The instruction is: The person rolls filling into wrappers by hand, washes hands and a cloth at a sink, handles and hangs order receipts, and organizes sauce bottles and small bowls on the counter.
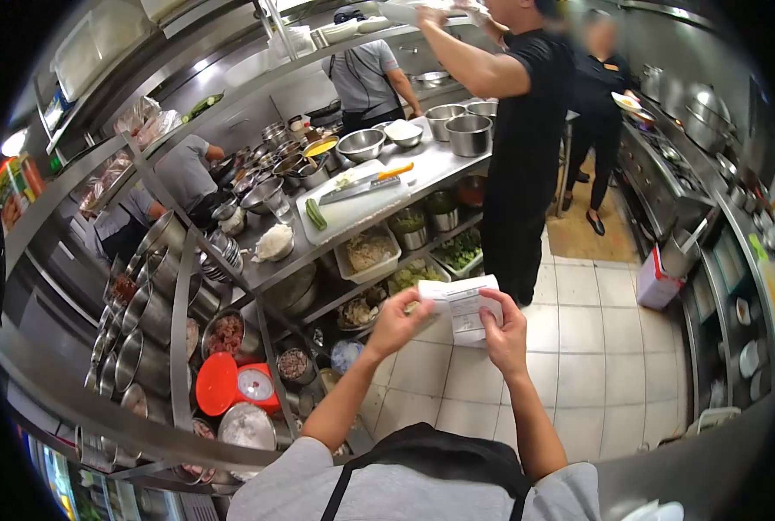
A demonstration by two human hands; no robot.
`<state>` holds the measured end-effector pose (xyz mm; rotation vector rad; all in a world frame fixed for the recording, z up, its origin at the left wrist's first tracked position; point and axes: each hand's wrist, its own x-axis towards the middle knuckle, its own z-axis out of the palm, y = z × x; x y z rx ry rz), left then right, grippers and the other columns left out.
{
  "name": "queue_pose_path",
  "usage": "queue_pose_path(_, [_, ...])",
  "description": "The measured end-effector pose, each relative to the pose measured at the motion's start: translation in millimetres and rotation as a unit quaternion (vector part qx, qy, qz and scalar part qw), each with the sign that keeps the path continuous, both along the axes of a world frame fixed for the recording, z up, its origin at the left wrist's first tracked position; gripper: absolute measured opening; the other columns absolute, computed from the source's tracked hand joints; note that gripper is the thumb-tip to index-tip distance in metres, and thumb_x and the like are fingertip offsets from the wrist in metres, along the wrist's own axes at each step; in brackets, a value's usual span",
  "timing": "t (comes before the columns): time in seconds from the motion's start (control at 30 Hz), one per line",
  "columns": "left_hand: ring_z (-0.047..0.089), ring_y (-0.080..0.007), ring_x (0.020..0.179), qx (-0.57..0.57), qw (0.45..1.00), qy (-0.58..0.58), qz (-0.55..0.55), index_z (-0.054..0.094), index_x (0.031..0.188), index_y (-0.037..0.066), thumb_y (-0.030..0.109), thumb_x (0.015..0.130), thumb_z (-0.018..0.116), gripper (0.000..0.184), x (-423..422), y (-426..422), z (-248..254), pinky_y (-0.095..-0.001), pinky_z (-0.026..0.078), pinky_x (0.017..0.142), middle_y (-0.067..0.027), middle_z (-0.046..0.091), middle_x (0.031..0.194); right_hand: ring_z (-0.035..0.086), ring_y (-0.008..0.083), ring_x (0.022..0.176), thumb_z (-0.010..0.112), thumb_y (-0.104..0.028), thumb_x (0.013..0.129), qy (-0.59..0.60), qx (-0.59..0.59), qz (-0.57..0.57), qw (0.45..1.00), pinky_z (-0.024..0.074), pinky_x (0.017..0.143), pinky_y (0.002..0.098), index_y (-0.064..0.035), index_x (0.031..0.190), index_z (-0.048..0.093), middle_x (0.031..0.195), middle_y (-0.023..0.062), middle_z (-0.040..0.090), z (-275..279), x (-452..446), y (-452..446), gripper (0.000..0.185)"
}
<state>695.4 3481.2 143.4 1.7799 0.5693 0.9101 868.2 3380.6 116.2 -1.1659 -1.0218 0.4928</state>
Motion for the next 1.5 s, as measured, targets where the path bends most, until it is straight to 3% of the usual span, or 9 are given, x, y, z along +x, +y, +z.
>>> queue_pose_path(0.27, [0.049,-0.009,0.071,0.278,0.911,-0.155,0.263,0.055,0.084,0.002,0.016,0.086,0.059,0.015,-65.3,218.9,128.7,-0.0247,0.042,0.065,-0.0005,0.056,0.078,0.06,0.0334,0.1,0.048,0.015,0.074,-0.364,0.225,0.026,0.903,0.0468,0.082,0.0292,0.0034,0.112,0.06,0.125,0.0244,0.051,160.6,3.4,154.7,0.042])
queue_pose_path(0.43, [0.054,-0.0102,0.072,0.5,0.783,-0.143,0.341,0.055,0.091,0.001,0.021,0.09,0.058,0.02,-79.5,366.8,288.7,-0.024,0.044,0.066,-0.0067,0.059,0.082,0.051,0.0189,0.067,0.05,0.009,0.079,-0.354,0.333,0.058,0.872,0.0425,0.059,0.0242,-0.004,0.116,0.06,0.117,0.0201,0.057,253.9,-29.9,321.3,0.041])
queue_pose_path(0.8, [0.058,-0.0137,0.081,0.724,0.578,-0.128,0.353,0.061,0.114,0.008,0.012,0.091,0.053,0.025,-126.6,659.7,564.1,-0.0262,0.046,0.078,-0.0087,0.065,0.101,0.064,0.0304,0.082,0.053,0.009,0.075,-0.414,0.202,0.084,0.883,0.0499,0.065,0.0287,-0.0099,0.114,0.063,0.114,0.0215,0.059,253.8,-28.2,513.2,0.044])
queue_pose_path(0.9, [0.058,-0.0142,0.083,0.541,0.714,-0.09,0.434,0.064,0.116,0.015,0.017,0.09,0.054,0.027,-146.2,723.0,589.6,-0.0264,0.045,0.08,-0.0088,0.065,0.104,0.064,0.0286,0.078,0.054,0.01,0.074,-0.395,0.157,0.064,0.903,0.0491,0.064,0.028,-0.0076,0.113,0.064,0.108,0.0212,0.06,256.6,-12.8,528.1,0.043])
queue_pose_path(1.13, [0.06,-0.0154,0.098,0.56,0.718,-0.041,0.411,0.066,0.111,0.012,0.025,0.089,0.059,0.027,-124.6,720.3,623.3,-0.0285,0.043,0.089,-0.0089,0.065,0.107,0.058,0.0209,0.068,0.051,0.012,0.072,-0.394,0.169,0.047,0.902,0.045,0.059,0.0257,-0.0051,0.111,0.064,0.095,0.0136,0.06,263.3,-10.9,528.5,0.044])
queue_pose_path(1.3, [0.06,-0.0144,0.094,0.503,0.832,-0.185,0.147,0.049,0.126,-0.002,0.01,0.092,0.051,0.036,-73.8,686.7,594.9,-0.0256,0.048,0.081,-0.0116,0.062,0.111,0.042,0.02,0.053,0.054,0.008,0.075,-0.421,0.21,-0.015,0.882,0.0364,0.05,0.0301,-0.0046,0.113,0.062,0.074,0.0098,0.051,269.5,-3.0,559.8,0.041])
queue_pose_path(1.4, [0.059,-0.0157,0.101,0.412,0.875,-0.252,-0.046,0.046,0.13,0.0,0.015,0.096,0.047,0.038,-33.3,654.0,548.0,-0.0256,0.046,0.087,-0.0115,0.06,0.116,0.055,0.014,0.072,0.056,-0.022,0.09,-0.377,0.176,-0.004,0.909,0.0437,0.066,0.0261,-0.0023,0.115,0.059,0.092,0.011,0.062,310.1,-5.9,606.1,0.032])
queue_pose_path(1.47, [0.059,-0.0146,0.102,0.363,0.88,-0.271,-0.145,0.045,0.131,0.001,0.016,0.096,0.048,0.039,-8.6,643.1,517.3,-0.0252,0.046,0.087,-0.0102,0.059,0.117,0.055,0.0113,0.073,0.046,-0.045,0.094,-0.156,0.086,0.157,0.971,0.0459,0.066,0.0269,0.0014,0.122,0.054,0.093,0.0061,0.061,358.5,-20.3,626.7,0.055])
queue_pose_path(1.5, [0.058,-0.0139,0.102,0.355,0.883,-0.272,-0.141,0.045,0.132,0.002,0.016,0.096,0.048,0.039,1.6,639.9,505.3,-0.0249,0.045,0.087,-0.0096,0.059,0.118,0.056,0.0124,0.07,0.049,-0.056,0.088,-0.054,0.175,0.174,0.968,0.0505,0.065,0.0296,0.0007,0.097,0.061,0.081,0.0057,0.059,377.7,-25.5,654.4,0.058])
